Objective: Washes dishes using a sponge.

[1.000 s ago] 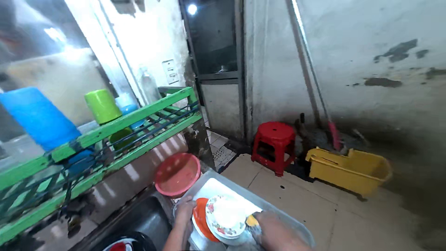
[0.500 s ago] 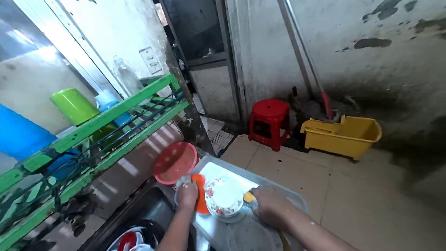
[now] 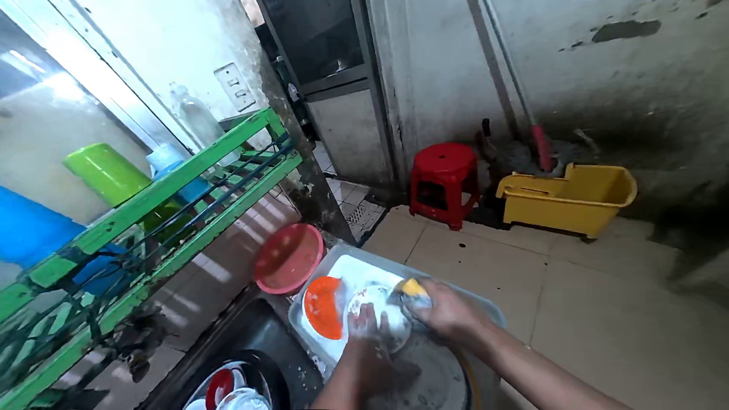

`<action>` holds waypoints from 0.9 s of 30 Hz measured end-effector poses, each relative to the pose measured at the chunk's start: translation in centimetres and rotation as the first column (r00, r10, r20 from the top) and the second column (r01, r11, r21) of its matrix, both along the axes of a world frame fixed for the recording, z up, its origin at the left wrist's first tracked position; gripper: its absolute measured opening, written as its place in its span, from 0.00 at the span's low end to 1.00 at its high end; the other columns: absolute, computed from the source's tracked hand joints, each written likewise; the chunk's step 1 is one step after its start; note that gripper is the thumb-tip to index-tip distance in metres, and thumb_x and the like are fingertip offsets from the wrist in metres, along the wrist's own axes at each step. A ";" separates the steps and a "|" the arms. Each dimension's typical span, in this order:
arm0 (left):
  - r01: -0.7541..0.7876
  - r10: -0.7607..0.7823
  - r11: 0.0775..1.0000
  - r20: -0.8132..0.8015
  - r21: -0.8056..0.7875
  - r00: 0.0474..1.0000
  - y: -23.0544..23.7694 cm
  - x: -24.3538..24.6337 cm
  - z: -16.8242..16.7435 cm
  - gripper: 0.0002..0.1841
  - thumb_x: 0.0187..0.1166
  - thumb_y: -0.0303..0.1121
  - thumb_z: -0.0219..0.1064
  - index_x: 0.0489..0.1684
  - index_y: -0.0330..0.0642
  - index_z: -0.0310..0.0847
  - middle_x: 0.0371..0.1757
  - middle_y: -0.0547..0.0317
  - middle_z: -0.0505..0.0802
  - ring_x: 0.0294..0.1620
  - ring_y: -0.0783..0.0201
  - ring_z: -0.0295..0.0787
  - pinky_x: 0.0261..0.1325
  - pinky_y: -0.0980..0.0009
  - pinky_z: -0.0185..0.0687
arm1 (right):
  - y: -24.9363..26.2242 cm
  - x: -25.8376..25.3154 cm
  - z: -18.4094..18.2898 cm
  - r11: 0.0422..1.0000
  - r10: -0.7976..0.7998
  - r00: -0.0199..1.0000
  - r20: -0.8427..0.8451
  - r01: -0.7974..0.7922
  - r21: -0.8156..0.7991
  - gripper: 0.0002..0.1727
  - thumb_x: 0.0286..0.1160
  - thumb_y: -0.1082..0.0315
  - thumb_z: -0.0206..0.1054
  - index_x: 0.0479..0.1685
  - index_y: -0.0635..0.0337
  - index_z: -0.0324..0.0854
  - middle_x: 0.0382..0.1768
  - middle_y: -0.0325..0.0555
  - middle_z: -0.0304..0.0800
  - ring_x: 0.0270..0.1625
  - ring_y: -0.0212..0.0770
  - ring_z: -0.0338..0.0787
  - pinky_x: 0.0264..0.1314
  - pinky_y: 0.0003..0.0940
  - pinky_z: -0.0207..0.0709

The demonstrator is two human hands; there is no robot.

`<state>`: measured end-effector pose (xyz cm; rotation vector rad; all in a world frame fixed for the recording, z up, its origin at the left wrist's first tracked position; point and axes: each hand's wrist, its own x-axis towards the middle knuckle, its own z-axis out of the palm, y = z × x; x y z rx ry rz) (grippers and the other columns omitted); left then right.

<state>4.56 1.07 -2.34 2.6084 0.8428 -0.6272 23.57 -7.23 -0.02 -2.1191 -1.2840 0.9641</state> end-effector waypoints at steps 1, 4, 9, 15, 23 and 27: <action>0.023 -0.022 1.000 0.031 -0.016 0.999 -0.3 0.1 -0.1 0.50 0.80 0.68 0.57 0.94 0.39 0.52 0.94 0.32 0.48 0.96 0.37 0.34 0.91 0.32 0.26 | -0.2 0.1 0.0 0.997 -0.042 0.998 -0.041 0.044 0.063 0.35 0.77 0.53 0.71 0.80 0.64 0.73 0.74 0.64 0.79 0.78 0.60 0.78 0.82 0.58 0.68; -0.016 0.019 1.000 0.192 -0.015 0.981 -0.6 0.3 -1.1 0.32 0.87 0.51 0.57 0.88 0.46 0.68 0.93 0.45 0.62 0.95 0.44 0.48 0.93 0.45 0.46 | -0.6 0.5 -0.8 0.957 -0.161 0.968 -0.191 0.200 0.210 0.32 0.73 0.54 0.74 0.73 0.63 0.79 0.66 0.62 0.86 0.71 0.56 0.84 0.78 0.58 0.73; -0.108 0.079 0.991 0.299 0.083 0.951 0.1 0.3 -0.3 0.23 0.87 0.41 0.57 0.78 0.50 0.81 0.82 0.57 0.81 0.84 0.52 0.72 0.87 0.50 0.60 | -0.5 0.8 -0.8 0.902 -0.275 0.874 -0.401 0.379 0.207 0.27 0.74 0.59 0.75 0.70 0.63 0.79 0.57 0.60 0.89 0.61 0.53 0.89 0.69 0.57 0.79; -0.476 0.499 0.861 0.479 -0.180 0.722 3.8 -0.6 1.8 0.18 0.79 0.37 0.66 0.63 0.42 0.90 0.68 0.51 0.90 0.74 0.55 0.82 0.80 0.56 0.72 | -0.5 1.3 -1.1 0.884 -0.304 0.797 -0.522 0.440 0.158 0.25 0.77 0.61 0.73 0.71 0.62 0.78 0.56 0.59 0.90 0.57 0.51 0.90 0.65 0.53 0.82; -0.578 0.679 0.723 0.234 -0.379 0.695 7.6 -0.8 6.5 0.17 0.75 0.27 0.67 0.62 0.37 0.85 0.54 0.48 0.91 0.51 0.58 0.87 0.57 0.56 0.82 | -0.3 1.1 -0.4 0.912 -0.277 0.818 -0.504 0.390 0.131 0.26 0.78 0.62 0.73 0.72 0.63 0.77 0.58 0.60 0.89 0.60 0.51 0.89 0.67 0.52 0.80; -0.608 0.633 0.774 0.194 -0.174 0.750 8.9 -1.5 6.2 0.25 0.79 0.29 0.64 0.77 0.38 0.74 0.69 0.41 0.87 0.71 0.49 0.83 0.76 0.48 0.74 | 0.0 1.1 -0.7 0.927 -0.262 0.830 -0.492 0.359 0.112 0.27 0.77 0.62 0.74 0.72 0.63 0.77 0.58 0.60 0.88 0.60 0.51 0.89 0.68 0.53 0.80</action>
